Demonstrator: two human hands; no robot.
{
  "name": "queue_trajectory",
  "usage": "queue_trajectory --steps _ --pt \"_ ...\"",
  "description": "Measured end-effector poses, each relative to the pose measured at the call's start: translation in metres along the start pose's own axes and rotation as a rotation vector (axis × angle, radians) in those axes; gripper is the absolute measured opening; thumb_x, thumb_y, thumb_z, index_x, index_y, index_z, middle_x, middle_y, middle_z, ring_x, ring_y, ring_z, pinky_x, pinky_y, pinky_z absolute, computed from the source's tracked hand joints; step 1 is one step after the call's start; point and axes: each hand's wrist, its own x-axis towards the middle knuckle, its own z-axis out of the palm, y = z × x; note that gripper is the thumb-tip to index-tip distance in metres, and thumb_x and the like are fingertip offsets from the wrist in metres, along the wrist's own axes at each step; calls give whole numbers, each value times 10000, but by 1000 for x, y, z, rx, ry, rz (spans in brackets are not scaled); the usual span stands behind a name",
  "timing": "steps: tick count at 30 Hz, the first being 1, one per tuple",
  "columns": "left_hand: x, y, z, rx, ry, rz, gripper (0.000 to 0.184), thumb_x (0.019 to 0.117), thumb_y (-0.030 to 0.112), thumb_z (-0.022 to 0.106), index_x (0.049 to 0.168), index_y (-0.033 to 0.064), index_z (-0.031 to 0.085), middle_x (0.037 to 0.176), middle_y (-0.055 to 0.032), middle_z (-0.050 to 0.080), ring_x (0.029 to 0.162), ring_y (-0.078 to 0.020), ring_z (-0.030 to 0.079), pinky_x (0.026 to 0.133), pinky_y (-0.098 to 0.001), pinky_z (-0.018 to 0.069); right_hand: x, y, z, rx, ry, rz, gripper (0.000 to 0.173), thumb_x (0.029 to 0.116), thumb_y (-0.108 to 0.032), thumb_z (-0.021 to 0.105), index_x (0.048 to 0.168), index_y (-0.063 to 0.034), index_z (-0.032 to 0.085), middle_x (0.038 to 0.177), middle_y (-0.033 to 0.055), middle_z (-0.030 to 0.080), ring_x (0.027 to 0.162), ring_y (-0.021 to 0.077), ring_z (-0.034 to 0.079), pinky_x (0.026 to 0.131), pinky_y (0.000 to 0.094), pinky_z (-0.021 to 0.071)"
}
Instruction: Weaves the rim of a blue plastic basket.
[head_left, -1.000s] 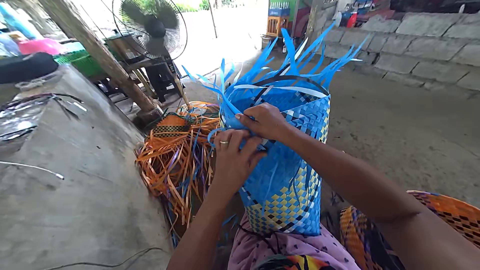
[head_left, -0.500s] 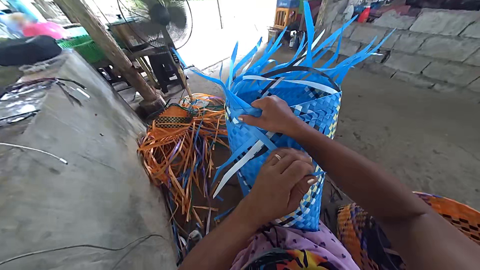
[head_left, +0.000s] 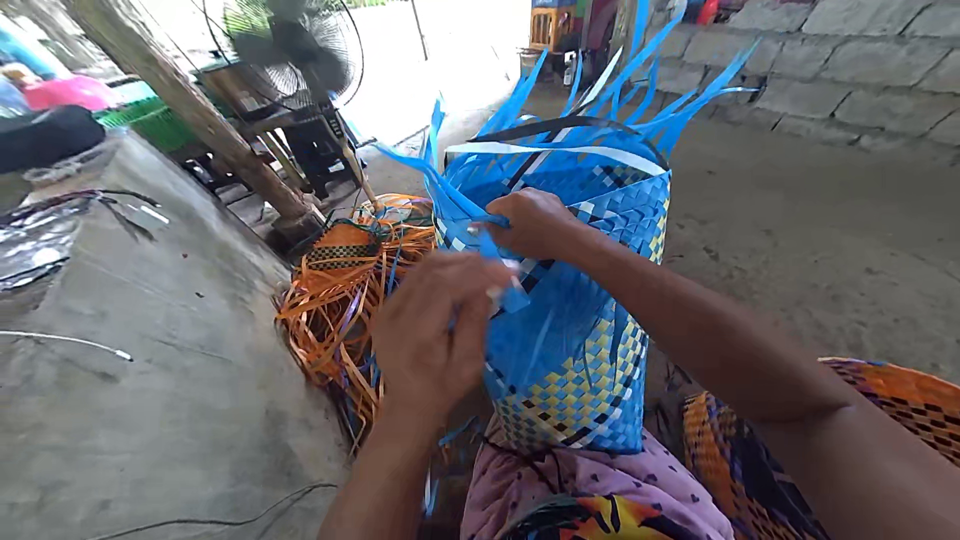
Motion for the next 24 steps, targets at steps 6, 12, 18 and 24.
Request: queue_trajectory --steps 6,12,18,24 --pt "11 -49 0 469 -353 -2 192 991 124 630 1101 42 765 1063 -162 674 906 -277 680 754 -405 574 12 1 -20 96 -284 66 503 1121 -363 365 882 -2 621 798 120 569 787 272 577 719 506 448" --pt "33 -47 12 408 -520 -11 133 970 49 611 1021 43 734 954 -125 730 801 -279 729 667 -457 592 22 6 -12 288 -358 27 397 1113 -176 400 917 49 662 816 97 588 762 153 538 726 353 443" --pt "53 -54 24 427 -674 -63 75 959 37 663 975 47 736 899 -126 706 777 -304 703 668 -500 569 20 16 -8 343 -392 -32 185 1038 -23 514 968 21 679 871 53 621 796 73 557 752 271 468" --pt "52 -58 28 435 -759 -76 87 956 136 707 984 59 735 948 -127 667 805 -301 687 677 -497 570 18 28 1 543 -423 -17 171 1037 -30 511 950 -18 658 836 -16 595 759 -7 546 722 197 472"
